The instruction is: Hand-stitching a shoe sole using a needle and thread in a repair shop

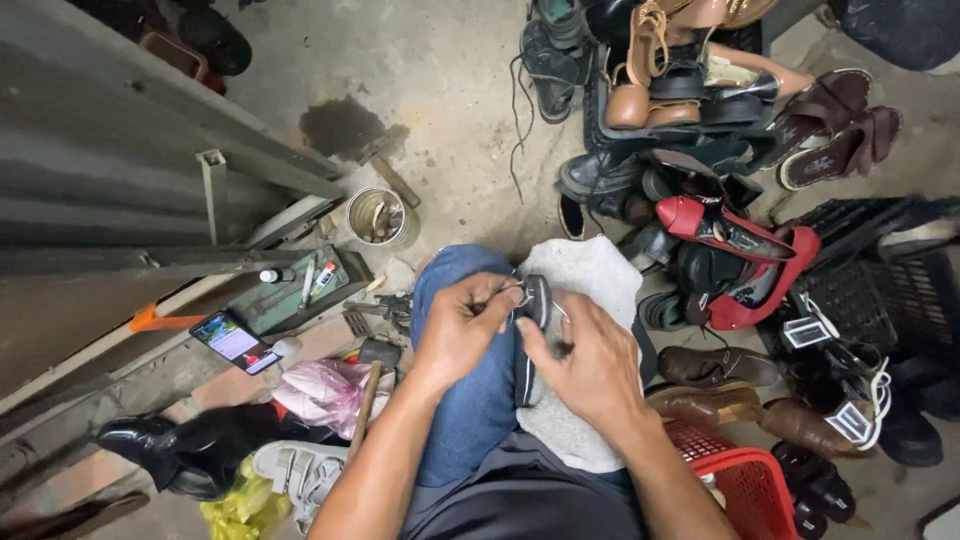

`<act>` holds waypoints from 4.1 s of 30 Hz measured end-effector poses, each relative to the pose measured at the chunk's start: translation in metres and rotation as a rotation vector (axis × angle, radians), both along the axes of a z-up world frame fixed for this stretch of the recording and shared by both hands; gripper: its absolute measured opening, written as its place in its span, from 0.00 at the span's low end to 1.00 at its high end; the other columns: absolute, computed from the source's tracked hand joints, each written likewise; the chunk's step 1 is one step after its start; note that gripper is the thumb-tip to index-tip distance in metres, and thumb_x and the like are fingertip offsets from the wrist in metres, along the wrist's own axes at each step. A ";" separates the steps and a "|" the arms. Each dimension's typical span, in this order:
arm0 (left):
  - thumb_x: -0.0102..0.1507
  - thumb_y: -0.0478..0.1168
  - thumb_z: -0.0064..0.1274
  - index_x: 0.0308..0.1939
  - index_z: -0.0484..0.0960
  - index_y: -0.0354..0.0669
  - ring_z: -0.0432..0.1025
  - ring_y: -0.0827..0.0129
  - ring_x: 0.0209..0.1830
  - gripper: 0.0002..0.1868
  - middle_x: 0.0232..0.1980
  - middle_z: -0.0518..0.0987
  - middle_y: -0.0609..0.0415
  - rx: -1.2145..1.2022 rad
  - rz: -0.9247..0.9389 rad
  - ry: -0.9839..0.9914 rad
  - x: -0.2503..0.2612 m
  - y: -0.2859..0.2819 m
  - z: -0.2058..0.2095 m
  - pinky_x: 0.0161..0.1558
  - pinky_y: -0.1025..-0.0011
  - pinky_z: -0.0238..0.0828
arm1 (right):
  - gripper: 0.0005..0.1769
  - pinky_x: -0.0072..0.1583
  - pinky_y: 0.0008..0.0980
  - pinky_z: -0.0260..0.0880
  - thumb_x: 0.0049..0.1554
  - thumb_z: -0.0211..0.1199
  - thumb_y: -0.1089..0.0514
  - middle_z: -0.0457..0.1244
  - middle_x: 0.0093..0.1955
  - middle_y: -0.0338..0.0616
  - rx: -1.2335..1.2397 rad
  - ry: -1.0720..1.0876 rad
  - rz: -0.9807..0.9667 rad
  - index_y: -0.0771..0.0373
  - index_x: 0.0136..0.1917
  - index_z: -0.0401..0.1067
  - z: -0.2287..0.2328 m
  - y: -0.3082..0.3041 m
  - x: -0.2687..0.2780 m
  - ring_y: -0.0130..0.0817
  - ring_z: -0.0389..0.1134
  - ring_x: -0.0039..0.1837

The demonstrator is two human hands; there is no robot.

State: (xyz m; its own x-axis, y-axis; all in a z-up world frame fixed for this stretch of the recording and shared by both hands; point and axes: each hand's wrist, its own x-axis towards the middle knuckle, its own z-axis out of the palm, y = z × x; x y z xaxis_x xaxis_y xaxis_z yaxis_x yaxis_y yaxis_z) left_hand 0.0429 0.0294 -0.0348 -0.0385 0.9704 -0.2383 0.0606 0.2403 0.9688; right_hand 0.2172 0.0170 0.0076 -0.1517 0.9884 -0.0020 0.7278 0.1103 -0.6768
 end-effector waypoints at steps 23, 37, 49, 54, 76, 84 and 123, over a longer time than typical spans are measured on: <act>0.58 0.35 0.60 0.35 0.86 0.44 0.73 0.64 0.25 0.03 0.29 0.75 0.53 0.323 -0.074 0.291 0.005 -0.002 0.032 0.28 0.69 0.71 | 0.23 0.35 0.38 0.68 0.62 0.60 0.42 0.61 0.24 0.42 0.096 -0.052 0.033 0.56 0.31 0.67 -0.025 0.003 0.021 0.45 0.69 0.33; 0.70 0.49 0.53 0.43 0.84 0.43 0.75 0.59 0.52 0.14 0.48 0.84 0.48 -0.551 0.534 0.602 -0.201 -0.119 0.021 0.60 0.54 0.67 | 0.35 0.58 0.44 0.67 0.61 0.49 0.31 0.62 0.65 0.47 -0.179 -0.059 -0.271 0.56 0.70 0.69 -0.023 0.014 0.088 0.41 0.57 0.67; 0.67 0.43 0.54 0.62 0.77 0.39 0.82 0.62 0.41 0.21 0.57 0.82 0.51 0.283 -0.240 0.370 -0.012 -0.021 0.039 0.51 0.60 0.81 | 0.12 0.72 0.48 0.59 0.63 0.57 0.61 0.67 0.66 0.47 0.202 0.295 0.290 0.69 0.39 0.68 0.009 0.023 0.026 0.51 0.61 0.73; 0.66 0.36 0.45 0.51 0.83 0.42 0.83 0.67 0.48 0.14 0.48 0.87 0.54 0.282 -0.192 0.275 -0.001 -0.025 0.020 0.52 0.69 0.78 | 0.20 0.49 0.31 0.66 0.65 0.50 0.56 0.69 0.45 0.53 -0.143 0.881 0.219 0.71 0.40 0.75 0.014 0.014 0.045 0.37 0.68 0.45; 0.66 0.35 0.46 0.53 0.84 0.39 0.82 0.67 0.53 0.15 0.54 0.86 0.52 0.300 -0.190 0.173 0.029 -0.016 0.006 0.54 0.71 0.77 | 0.26 0.37 0.34 0.57 0.57 0.66 0.46 0.51 0.25 0.35 0.203 0.081 0.152 0.55 0.28 0.55 -0.034 0.005 0.046 0.31 0.53 0.30; 0.68 0.36 0.47 0.54 0.79 0.38 0.75 0.54 0.56 0.12 0.54 0.79 0.46 0.306 -0.291 0.399 0.012 -0.021 0.038 0.57 0.62 0.70 | 0.17 0.44 0.42 0.64 0.62 0.58 0.48 0.59 0.33 0.38 0.105 -0.053 -0.007 0.57 0.37 0.60 -0.014 -0.017 0.034 0.42 0.64 0.37; 0.65 0.39 0.46 0.51 0.89 0.53 0.78 0.45 0.26 0.16 0.30 0.83 0.46 0.279 -0.572 0.648 -0.012 0.013 0.111 0.25 0.52 0.75 | 0.19 0.35 0.33 0.67 0.62 0.63 0.46 0.58 0.28 0.39 0.264 -0.153 0.000 0.56 0.33 0.66 -0.004 -0.007 0.011 0.40 0.67 0.32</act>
